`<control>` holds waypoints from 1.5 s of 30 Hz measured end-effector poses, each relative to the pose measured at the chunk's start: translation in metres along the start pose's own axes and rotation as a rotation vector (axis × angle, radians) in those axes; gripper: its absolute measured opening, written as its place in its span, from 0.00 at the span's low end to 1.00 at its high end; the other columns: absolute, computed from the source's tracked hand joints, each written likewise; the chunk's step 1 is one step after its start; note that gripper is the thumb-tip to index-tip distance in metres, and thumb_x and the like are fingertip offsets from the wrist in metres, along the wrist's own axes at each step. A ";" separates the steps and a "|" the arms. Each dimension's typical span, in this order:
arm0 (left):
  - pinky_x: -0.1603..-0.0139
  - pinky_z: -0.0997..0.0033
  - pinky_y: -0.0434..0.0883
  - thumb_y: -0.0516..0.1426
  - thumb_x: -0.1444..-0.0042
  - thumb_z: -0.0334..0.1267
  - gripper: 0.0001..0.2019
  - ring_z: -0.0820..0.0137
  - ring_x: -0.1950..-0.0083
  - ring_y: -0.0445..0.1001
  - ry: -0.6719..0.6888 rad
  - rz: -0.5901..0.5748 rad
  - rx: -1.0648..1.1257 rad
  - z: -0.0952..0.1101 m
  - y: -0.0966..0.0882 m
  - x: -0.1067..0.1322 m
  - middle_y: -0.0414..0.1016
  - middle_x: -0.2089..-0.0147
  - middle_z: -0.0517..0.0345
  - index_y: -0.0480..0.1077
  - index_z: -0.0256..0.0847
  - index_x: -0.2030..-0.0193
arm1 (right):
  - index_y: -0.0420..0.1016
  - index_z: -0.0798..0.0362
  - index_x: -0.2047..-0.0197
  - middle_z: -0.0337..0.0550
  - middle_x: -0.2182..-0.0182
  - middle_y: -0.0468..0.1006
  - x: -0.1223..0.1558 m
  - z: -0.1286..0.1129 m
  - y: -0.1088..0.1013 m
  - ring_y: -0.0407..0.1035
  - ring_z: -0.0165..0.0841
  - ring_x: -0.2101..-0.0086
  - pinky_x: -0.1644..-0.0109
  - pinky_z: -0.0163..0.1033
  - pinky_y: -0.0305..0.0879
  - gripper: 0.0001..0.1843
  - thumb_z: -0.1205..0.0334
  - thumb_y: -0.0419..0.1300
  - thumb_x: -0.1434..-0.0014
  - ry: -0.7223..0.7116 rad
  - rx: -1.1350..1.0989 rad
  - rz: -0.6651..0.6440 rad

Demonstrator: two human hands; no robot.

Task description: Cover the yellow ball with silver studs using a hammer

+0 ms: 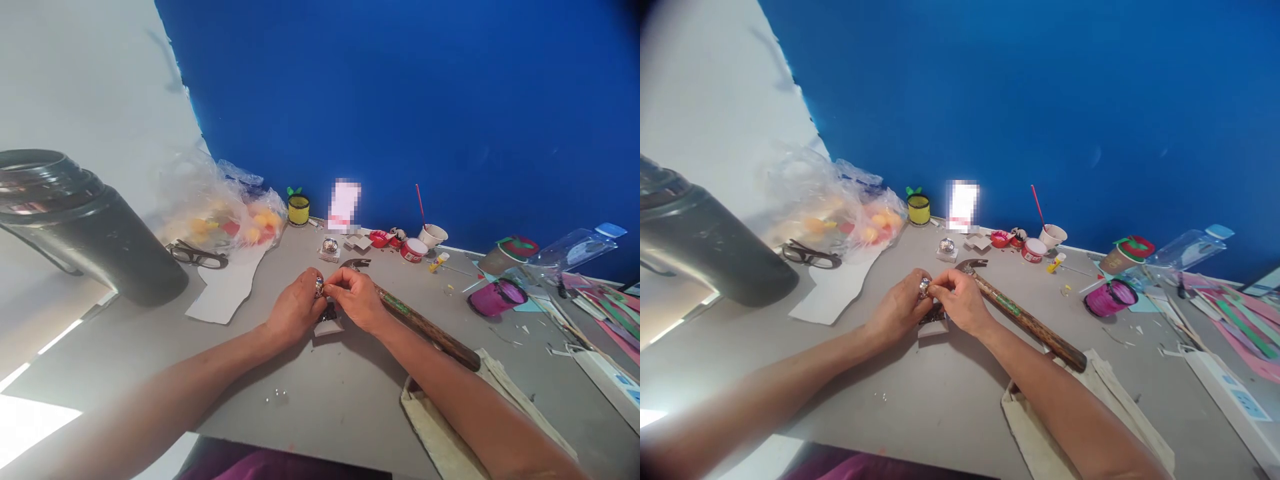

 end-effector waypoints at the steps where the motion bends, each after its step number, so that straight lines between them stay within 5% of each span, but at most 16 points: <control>1: 0.65 0.67 0.62 0.50 0.43 0.31 0.05 0.65 0.66 0.70 -0.002 0.006 0.001 0.000 0.000 0.000 0.72 0.65 0.57 0.60 0.43 0.60 | 0.74 0.52 0.70 0.37 0.75 0.76 0.000 0.000 0.000 0.67 0.29 0.76 0.74 0.34 0.65 0.08 0.56 0.64 0.49 -0.013 0.014 0.007; 5: 0.65 0.68 0.62 0.51 0.43 0.31 0.05 0.66 0.66 0.69 -0.024 0.021 0.037 0.000 0.002 0.001 0.72 0.66 0.58 0.62 0.43 0.59 | 0.75 0.52 0.70 0.38 0.74 0.77 0.000 -0.002 -0.001 0.67 0.30 0.74 0.72 0.35 0.64 0.05 0.59 0.63 0.46 -0.075 0.106 0.016; 10: 0.67 0.70 0.63 0.53 0.43 0.36 0.05 0.70 0.69 0.67 -0.046 -0.007 0.274 0.000 0.002 -0.002 0.69 0.69 0.64 0.63 0.43 0.59 | 0.75 0.51 0.68 0.38 0.73 0.78 -0.007 -0.014 -0.018 0.66 0.30 0.76 0.72 0.36 0.61 0.11 0.52 0.62 0.42 -0.035 0.197 -0.134; 14: 0.67 0.70 0.64 0.57 0.46 0.39 0.10 0.70 0.70 0.66 -0.101 -0.024 0.350 -0.006 -0.006 -0.012 0.67 0.71 0.66 0.66 0.42 0.57 | 0.75 0.50 0.70 0.45 0.69 0.80 -0.016 -0.024 -0.058 0.70 0.37 0.69 0.68 0.38 0.57 0.18 0.44 0.62 0.41 -0.058 0.797 -0.051; 18: 0.68 0.70 0.64 0.60 0.50 0.39 0.17 0.70 0.70 0.67 -0.163 -0.032 0.408 -0.017 -0.010 -0.021 0.67 0.72 0.67 0.66 0.42 0.53 | 0.76 0.51 0.63 0.52 0.64 0.81 -0.024 -0.014 -0.089 0.72 0.45 0.63 0.68 0.39 0.53 0.19 0.45 0.69 0.48 0.147 1.248 -0.069; 21: 0.68 0.70 0.64 0.60 0.51 0.38 0.16 0.70 0.69 0.68 -0.173 0.000 0.394 -0.022 -0.010 -0.023 0.68 0.70 0.66 0.66 0.42 0.55 | 0.76 0.49 0.61 0.48 0.63 0.81 -0.026 -0.004 -0.093 0.72 0.42 0.64 0.68 0.38 0.52 0.16 0.47 0.66 0.46 0.200 1.212 -0.194; 25: 0.68 0.70 0.64 0.60 0.51 0.36 0.12 0.70 0.70 0.68 -0.161 0.002 0.366 -0.024 -0.009 -0.024 0.69 0.70 0.65 0.65 0.42 0.59 | 0.72 0.50 0.71 0.43 0.73 0.77 -0.025 -0.009 -0.092 0.67 0.36 0.72 0.69 0.38 0.49 0.12 0.52 0.61 0.42 0.143 1.202 -0.240; 33: 0.66 0.69 0.64 0.59 0.53 0.35 0.12 0.70 0.70 0.66 -0.140 0.032 0.372 -0.026 -0.010 -0.026 0.68 0.72 0.65 0.68 0.41 0.60 | 0.66 0.50 0.68 0.43 0.68 0.74 0.005 -0.068 -0.078 0.65 0.35 0.69 0.68 0.38 0.53 0.09 0.56 0.59 0.39 -0.330 1.032 0.065; 39: 0.65 0.68 0.66 0.59 0.53 0.37 0.11 0.69 0.68 0.68 -0.102 0.007 0.499 -0.020 -0.010 -0.023 0.71 0.69 0.61 0.69 0.40 0.61 | 0.64 0.49 0.70 0.40 0.72 0.72 0.015 -0.062 -0.049 0.61 0.32 0.72 0.69 0.38 0.52 0.12 0.56 0.59 0.36 -0.422 0.940 0.026; 43: 0.66 0.69 0.66 0.59 0.53 0.36 0.12 0.70 0.69 0.67 -0.124 0.026 0.480 -0.020 -0.011 -0.023 0.68 0.70 0.63 0.69 0.40 0.60 | 0.67 0.50 0.68 0.43 0.70 0.74 0.015 -0.063 -0.055 0.64 0.34 0.69 0.66 0.39 0.55 0.11 0.55 0.58 0.36 -0.501 0.873 0.176; 45: 0.66 0.69 0.65 0.58 0.53 0.36 0.12 0.70 0.69 0.67 -0.117 0.029 0.483 -0.020 -0.011 -0.023 0.68 0.69 0.63 0.68 0.40 0.60 | 0.67 0.49 0.69 0.42 0.70 0.74 0.015 -0.064 -0.056 0.64 0.34 0.70 0.66 0.38 0.55 0.11 0.55 0.59 0.36 -0.498 0.866 0.150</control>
Point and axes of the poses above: each hand's wrist, its own x-axis away from the middle knuckle, its own y-axis out of the palm, z = x × y, the point moved 3 cm from there along -x, towards the middle knuckle
